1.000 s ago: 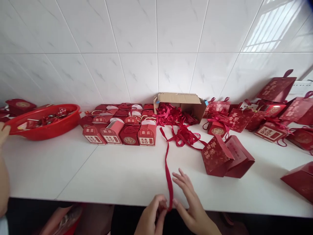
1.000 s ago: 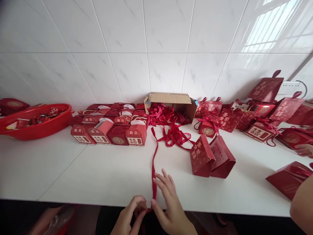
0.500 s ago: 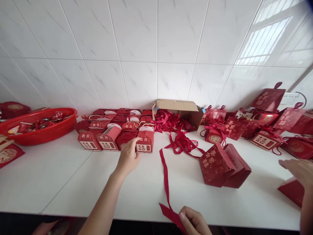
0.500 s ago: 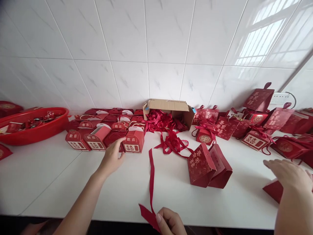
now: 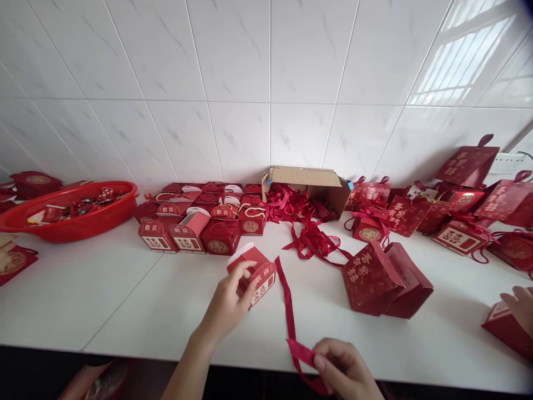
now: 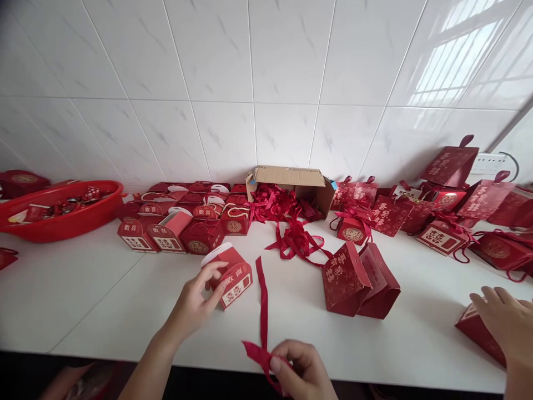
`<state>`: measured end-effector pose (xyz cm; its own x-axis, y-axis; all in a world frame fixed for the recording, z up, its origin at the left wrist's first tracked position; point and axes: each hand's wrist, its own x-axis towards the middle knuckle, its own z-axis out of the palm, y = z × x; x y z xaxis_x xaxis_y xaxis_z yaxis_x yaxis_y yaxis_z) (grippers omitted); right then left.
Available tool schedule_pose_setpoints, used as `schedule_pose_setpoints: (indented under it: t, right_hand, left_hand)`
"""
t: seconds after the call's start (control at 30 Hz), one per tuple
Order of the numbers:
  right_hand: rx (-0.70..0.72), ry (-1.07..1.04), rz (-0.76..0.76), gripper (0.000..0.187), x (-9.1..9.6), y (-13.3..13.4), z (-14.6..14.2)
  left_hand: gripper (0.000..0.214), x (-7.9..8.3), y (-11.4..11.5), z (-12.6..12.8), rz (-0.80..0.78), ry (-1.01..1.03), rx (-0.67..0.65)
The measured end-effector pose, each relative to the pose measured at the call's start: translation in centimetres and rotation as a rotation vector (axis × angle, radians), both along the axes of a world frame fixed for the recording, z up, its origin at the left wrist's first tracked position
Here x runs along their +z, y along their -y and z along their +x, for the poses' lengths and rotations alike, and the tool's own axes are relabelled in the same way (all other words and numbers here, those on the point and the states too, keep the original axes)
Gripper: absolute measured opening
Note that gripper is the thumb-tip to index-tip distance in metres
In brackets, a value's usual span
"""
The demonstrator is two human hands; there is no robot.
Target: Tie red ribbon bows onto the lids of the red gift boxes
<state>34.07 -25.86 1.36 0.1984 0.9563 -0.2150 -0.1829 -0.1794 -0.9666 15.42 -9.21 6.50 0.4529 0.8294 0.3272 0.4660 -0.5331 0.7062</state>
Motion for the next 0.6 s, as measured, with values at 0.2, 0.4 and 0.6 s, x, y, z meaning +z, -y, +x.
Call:
schedule_pose_setpoints:
  t: [0.2,0.4,0.6]
  right_hand:
    - [-0.055,-0.095,0.102,0.046,1.8,-3.5,-2.0]
    - [-0.178,-0.117,0.144,0.044,1.3,-4.3,-2.3]
    - [-0.195,-0.081,0.162,0.042,1.9,-4.6,-1.9]
  left_hand:
    - [0.026,0.3,5.0,0.5,-0.189,0.096,-0.102]
    - [0.020,1.1,5.5,0.9,-0.296,0.114,-0.145]
    - [0.024,1.0,5.8,0.9,-0.302,0.132,-0.109]
